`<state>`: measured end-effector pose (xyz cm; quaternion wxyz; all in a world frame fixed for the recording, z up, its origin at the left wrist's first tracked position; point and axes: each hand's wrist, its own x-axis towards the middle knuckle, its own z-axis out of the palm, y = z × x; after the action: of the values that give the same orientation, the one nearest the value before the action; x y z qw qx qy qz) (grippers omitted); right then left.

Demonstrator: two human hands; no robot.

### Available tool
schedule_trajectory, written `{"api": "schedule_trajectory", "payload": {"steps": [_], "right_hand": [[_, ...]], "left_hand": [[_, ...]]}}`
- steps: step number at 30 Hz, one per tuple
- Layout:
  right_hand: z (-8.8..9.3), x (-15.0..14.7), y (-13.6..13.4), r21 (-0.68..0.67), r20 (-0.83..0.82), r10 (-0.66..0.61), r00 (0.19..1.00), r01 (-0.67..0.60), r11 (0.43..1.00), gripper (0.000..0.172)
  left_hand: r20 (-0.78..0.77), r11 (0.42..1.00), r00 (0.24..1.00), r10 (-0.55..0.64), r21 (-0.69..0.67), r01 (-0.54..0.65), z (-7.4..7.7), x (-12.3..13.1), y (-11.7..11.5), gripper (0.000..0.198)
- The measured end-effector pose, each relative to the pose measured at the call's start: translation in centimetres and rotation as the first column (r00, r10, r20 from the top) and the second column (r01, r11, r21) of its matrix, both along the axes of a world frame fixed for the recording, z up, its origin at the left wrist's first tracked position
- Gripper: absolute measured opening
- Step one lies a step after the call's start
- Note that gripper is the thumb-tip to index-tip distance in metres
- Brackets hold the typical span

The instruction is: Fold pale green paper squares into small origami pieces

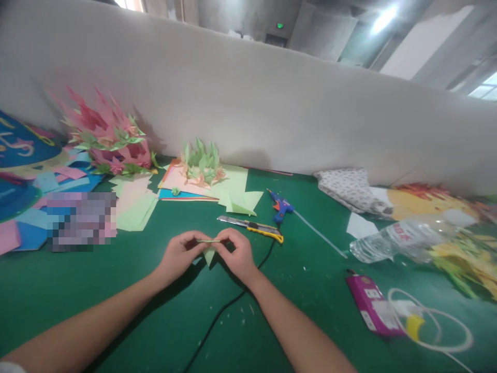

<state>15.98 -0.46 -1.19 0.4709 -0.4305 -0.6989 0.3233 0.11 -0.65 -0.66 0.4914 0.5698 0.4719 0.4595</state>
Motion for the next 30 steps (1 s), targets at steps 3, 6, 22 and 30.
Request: {"api": "schedule_trajectory", "payload": {"steps": [3, 6, 22, 30], "right_hand": [[0.0, -0.1, -0.1, 0.015, 0.009, -0.010, 1.000, 0.010, 1.000, 0.009], [-0.1, -0.3, -0.2, 0.016, 0.008, -0.016, 1.000, 0.016, 1.000, 0.009], [1.7, -2.3, 2.7, -0.244, -0.054, 0.117, 0.992, -0.127, 0.962, 0.019], [1.0, -2.9, 3.8, -0.197, -0.038, 0.082, 0.996, -0.088, 0.977, 0.021]], "left_hand": [[0.038, 0.999, 0.999, -0.020, -0.047, 0.022, -0.2, 0.1, 0.0, 0.010], [0.082, 0.995, 0.996, -0.044, -0.087, 0.051, -0.1, 0.1, 0.1, 0.013], [0.121, 0.982, 0.986, 0.119, -0.160, -0.099, 0.9, -1.4, 1.3, 0.023], [0.213, 0.959, 0.973, 0.085, -0.283, -0.022, 0.7, -1.5, 2.1, 0.029]]}}
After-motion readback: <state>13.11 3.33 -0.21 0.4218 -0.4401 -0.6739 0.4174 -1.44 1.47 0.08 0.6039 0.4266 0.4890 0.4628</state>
